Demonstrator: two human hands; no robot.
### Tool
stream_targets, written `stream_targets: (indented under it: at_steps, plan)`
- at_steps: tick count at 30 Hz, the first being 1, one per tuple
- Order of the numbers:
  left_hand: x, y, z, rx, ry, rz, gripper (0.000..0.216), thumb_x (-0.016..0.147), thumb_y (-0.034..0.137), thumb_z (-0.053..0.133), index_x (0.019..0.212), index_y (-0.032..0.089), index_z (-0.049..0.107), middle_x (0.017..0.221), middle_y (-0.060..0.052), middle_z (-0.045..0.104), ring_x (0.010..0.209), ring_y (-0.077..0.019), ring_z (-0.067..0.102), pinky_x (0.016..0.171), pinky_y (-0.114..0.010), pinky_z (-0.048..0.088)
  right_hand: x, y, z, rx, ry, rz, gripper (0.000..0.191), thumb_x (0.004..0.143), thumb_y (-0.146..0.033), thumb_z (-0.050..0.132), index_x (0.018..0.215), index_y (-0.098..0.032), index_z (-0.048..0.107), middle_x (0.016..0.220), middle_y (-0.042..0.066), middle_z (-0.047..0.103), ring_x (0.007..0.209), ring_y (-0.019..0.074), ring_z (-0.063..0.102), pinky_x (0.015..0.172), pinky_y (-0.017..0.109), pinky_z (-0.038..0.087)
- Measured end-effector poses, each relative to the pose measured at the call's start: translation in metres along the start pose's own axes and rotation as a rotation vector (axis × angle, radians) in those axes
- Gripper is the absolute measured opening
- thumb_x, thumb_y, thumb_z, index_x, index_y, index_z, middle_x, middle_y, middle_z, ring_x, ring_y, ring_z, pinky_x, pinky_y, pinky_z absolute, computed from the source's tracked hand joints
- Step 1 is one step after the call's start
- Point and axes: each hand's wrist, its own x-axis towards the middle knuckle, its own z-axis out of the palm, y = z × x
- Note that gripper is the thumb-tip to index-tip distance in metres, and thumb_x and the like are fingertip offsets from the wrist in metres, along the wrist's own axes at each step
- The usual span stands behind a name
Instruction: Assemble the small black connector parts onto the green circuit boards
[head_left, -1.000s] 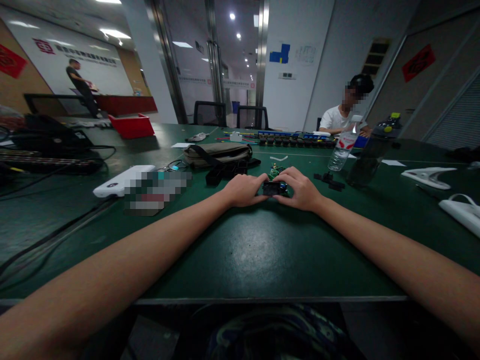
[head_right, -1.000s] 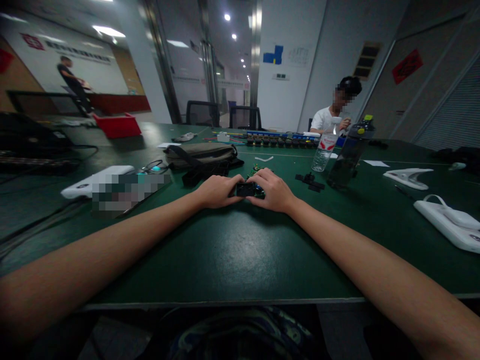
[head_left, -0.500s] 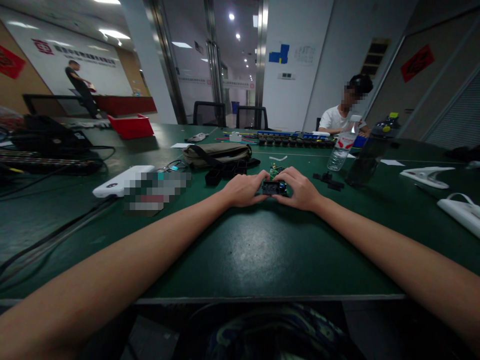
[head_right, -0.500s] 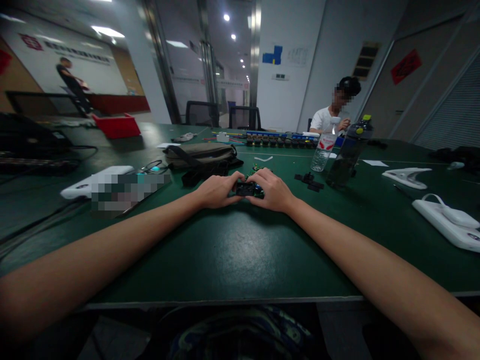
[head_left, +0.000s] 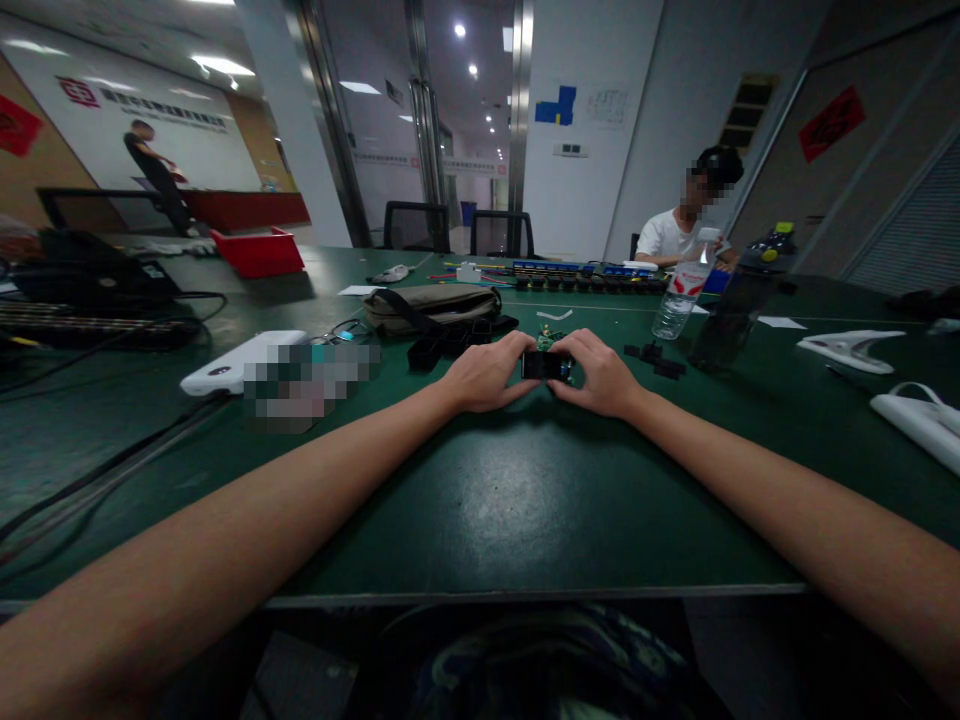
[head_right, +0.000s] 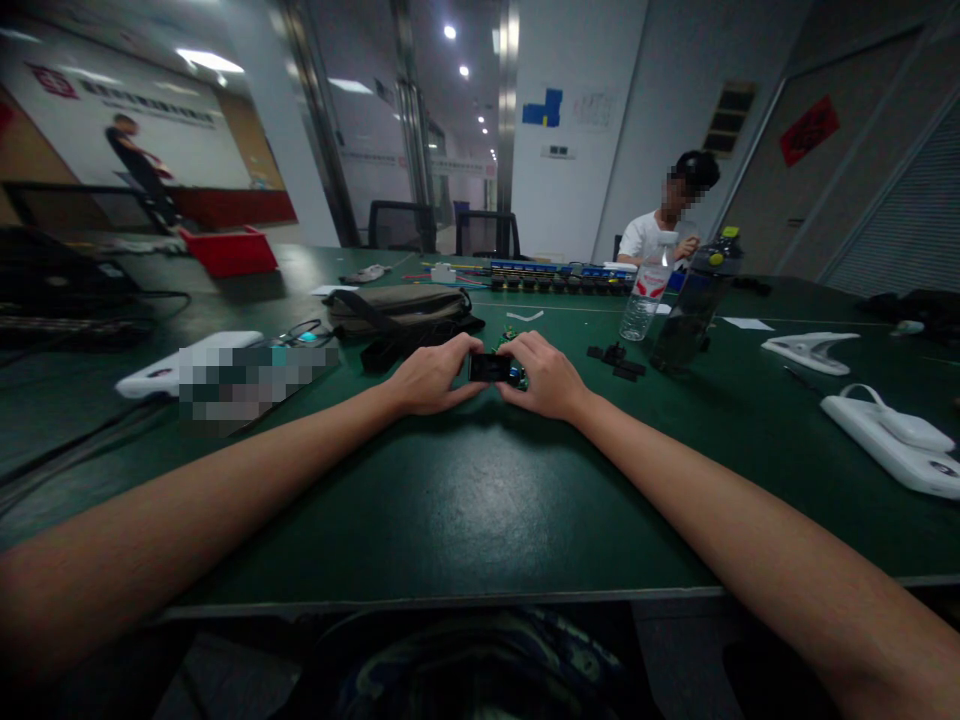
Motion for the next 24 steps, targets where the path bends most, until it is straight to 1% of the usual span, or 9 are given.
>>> stream_targets:
  at_steps: [2,5,7,9,12,14,16,21,24]
  plan:
    - [-0.0005,0.0008,0.0005,-0.064,0.022,0.005,0.043,0.090,0.049,0.052,0.121,0.020,0.044,0.117,-0.010,0.062,0.099,-0.0237,0.067,0.082,-0.035,0.052,-0.0004,0.0016,0.0012,-0.012,-0.023,0.026,0.026,0.081,-0.029,0.064,0.105,-0.021,0.059,0.099,0.009,0.063,0.096,0.0270,0.057,0.085,0.043,0.050]
    - [-0.0010,0.0019,0.0018,-0.144,0.027,0.008,0.043,0.088,0.045,0.055,0.121,0.021,0.042,0.109,-0.007,0.064,0.094,-0.0217,0.068,0.081,-0.035,0.052,-0.0005,0.0025,0.0024,-0.024,-0.063,0.029,0.028,0.080,-0.031,0.066,0.106,-0.021,0.060,0.101,0.010,0.063,0.098,0.0279,0.057,0.086,0.043,0.050]
    - [-0.0010,0.0016,0.0030,-0.153,0.029,-0.006,0.044,0.087,0.044,0.055,0.121,0.020,0.041,0.103,-0.006,0.065,0.089,-0.0216,0.068,0.079,-0.034,0.053,-0.0004,0.0019,0.0023,-0.027,-0.074,0.018,0.032,0.081,-0.032,0.067,0.110,-0.021,0.059,0.103,0.010,0.064,0.099,0.0282,0.057,0.086,0.044,0.050]
    - [-0.0007,0.0005,0.0039,-0.131,0.026,-0.016,0.045,0.086,0.044,0.055,0.122,0.020,0.041,0.101,-0.006,0.066,0.086,-0.0218,0.068,0.077,-0.034,0.053,-0.0002,0.0009,0.0017,-0.027,-0.063,0.005,0.036,0.081,-0.033,0.067,0.114,-0.021,0.058,0.103,0.010,0.064,0.099,0.0281,0.057,0.086,0.044,0.050]
    - [-0.0002,-0.0014,0.0036,-0.078,0.018,0.010,0.045,0.085,0.041,0.055,0.123,0.020,0.044,0.110,-0.008,0.066,0.096,-0.0227,0.068,0.081,-0.034,0.053,0.0000,-0.0004,0.0010,-0.024,-0.038,-0.014,0.036,0.083,-0.034,0.066,0.115,-0.021,0.057,0.103,0.010,0.064,0.098,0.0275,0.058,0.086,0.043,0.051]
    - [0.0000,-0.0016,0.0021,-0.043,0.003,0.032,0.045,0.085,0.041,0.055,0.124,0.020,0.046,0.116,-0.009,0.064,0.105,-0.0234,0.066,0.084,-0.033,0.052,-0.0001,-0.0004,0.0012,-0.028,-0.043,-0.020,0.033,0.083,-0.034,0.065,0.113,-0.021,0.058,0.101,0.010,0.064,0.097,0.0271,0.058,0.085,0.043,0.051]
    - [0.0001,-0.0009,0.0004,-0.014,-0.025,0.042,0.045,0.085,0.042,0.055,0.124,0.021,0.047,0.118,-0.009,0.064,0.109,-0.0239,0.064,0.085,-0.033,0.052,-0.0002,0.0004,0.0018,-0.034,-0.057,-0.025,0.029,0.083,-0.033,0.065,0.110,-0.022,0.060,0.100,0.009,0.064,0.096,0.0271,0.058,0.085,0.043,0.051]
    - [0.0001,-0.0007,-0.0005,0.057,-0.056,0.055,0.045,0.085,0.042,0.054,0.124,0.019,0.050,0.119,-0.011,0.065,0.107,-0.0258,0.065,0.081,-0.035,0.054,-0.0008,0.0036,0.0028,-0.022,-0.057,-0.058,0.026,0.082,-0.030,0.066,0.107,-0.021,0.063,0.099,0.009,0.064,0.094,0.0266,0.058,0.083,0.043,0.051]
    - [0.0009,-0.0030,0.0012,0.103,-0.073,0.050,0.048,0.087,0.046,0.054,0.126,0.019,0.051,0.118,-0.011,0.067,0.103,-0.0268,0.068,0.079,-0.035,0.053,-0.0011,0.0043,0.0029,-0.012,-0.042,-0.082,0.026,0.084,-0.030,0.065,0.108,-0.021,0.064,0.100,0.009,0.064,0.094,0.0257,0.058,0.083,0.042,0.051]
